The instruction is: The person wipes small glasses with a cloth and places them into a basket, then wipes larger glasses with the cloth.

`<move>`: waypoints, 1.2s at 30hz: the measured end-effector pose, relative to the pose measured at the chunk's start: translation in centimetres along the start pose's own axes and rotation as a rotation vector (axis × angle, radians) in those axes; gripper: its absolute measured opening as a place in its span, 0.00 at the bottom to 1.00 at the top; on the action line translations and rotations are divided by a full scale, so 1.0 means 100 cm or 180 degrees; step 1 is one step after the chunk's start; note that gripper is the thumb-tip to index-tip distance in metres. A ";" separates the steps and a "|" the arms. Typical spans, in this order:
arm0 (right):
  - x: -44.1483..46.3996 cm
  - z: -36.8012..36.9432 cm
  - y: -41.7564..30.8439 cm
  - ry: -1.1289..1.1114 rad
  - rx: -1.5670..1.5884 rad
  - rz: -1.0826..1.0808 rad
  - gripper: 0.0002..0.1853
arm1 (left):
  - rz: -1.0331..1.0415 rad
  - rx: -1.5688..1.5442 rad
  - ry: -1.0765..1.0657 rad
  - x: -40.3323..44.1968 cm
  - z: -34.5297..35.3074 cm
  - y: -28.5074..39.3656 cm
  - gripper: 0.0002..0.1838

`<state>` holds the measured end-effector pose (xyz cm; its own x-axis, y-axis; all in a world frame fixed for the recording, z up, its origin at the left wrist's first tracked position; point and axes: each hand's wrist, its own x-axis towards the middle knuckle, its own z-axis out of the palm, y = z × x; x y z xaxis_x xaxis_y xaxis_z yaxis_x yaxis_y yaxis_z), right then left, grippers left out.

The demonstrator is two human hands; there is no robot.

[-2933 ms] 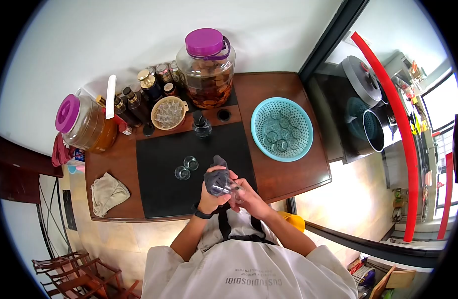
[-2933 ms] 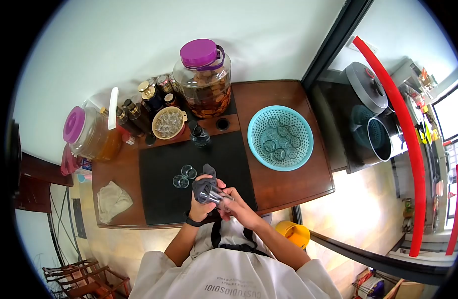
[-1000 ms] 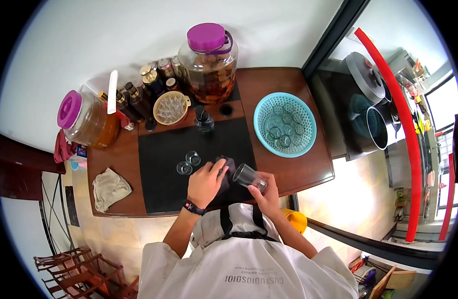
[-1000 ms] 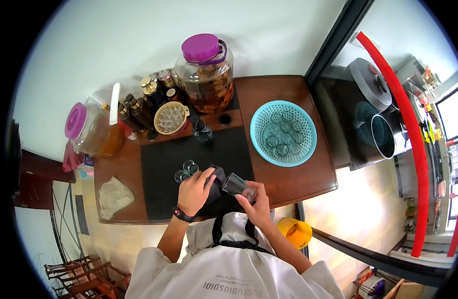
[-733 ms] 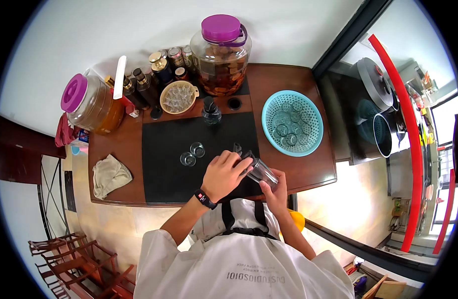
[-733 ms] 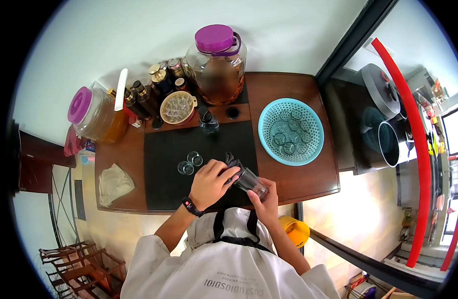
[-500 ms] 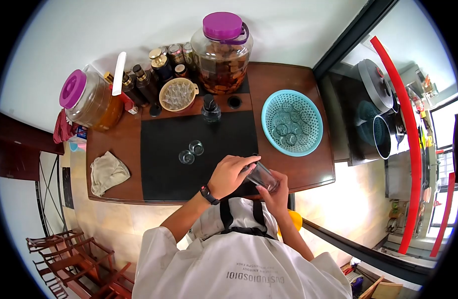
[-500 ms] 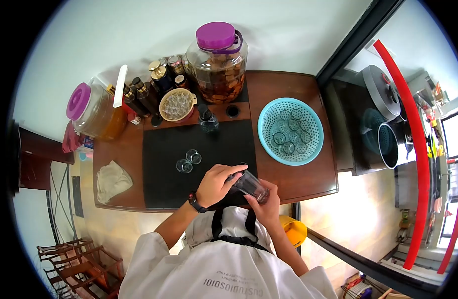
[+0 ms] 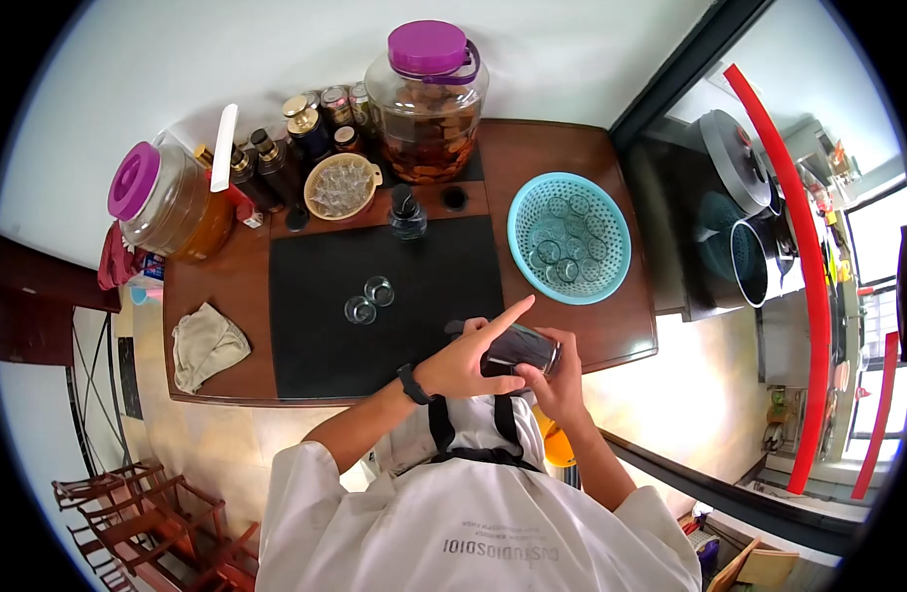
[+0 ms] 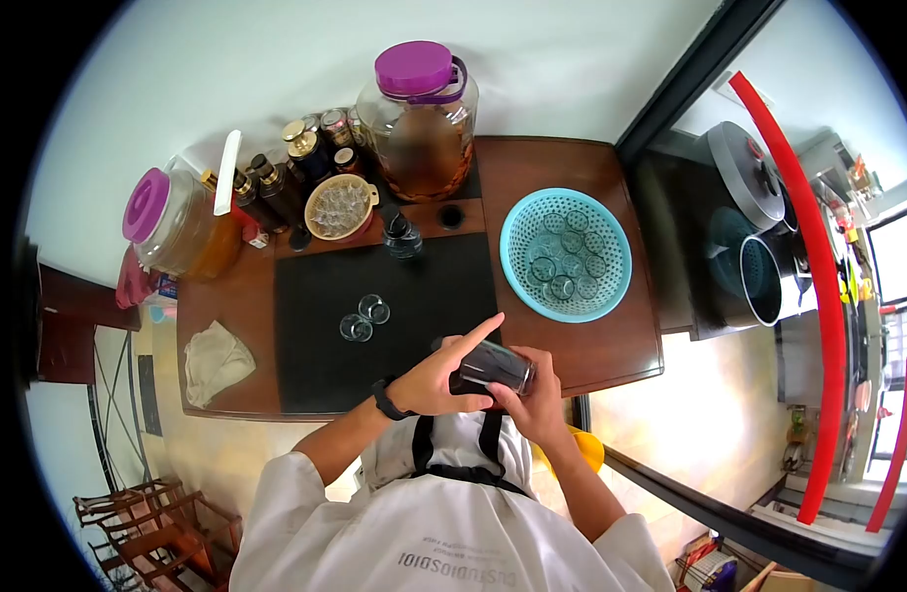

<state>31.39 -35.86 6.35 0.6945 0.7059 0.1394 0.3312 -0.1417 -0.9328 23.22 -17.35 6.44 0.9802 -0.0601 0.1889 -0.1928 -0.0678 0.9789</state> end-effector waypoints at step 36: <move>-0.017 0.048 0.023 0.0608 0.2873 0.2964 0.16 | -0.0335 0.1621 -0.0406 -0.023 0.010 -0.008 0.37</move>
<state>27.89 -34.03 2.37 0.5331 0.4766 -0.6991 -0.8088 0.0445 -0.5865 21.05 -18.11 5.15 0.9881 -0.1453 0.0497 -0.1227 -0.5528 0.8242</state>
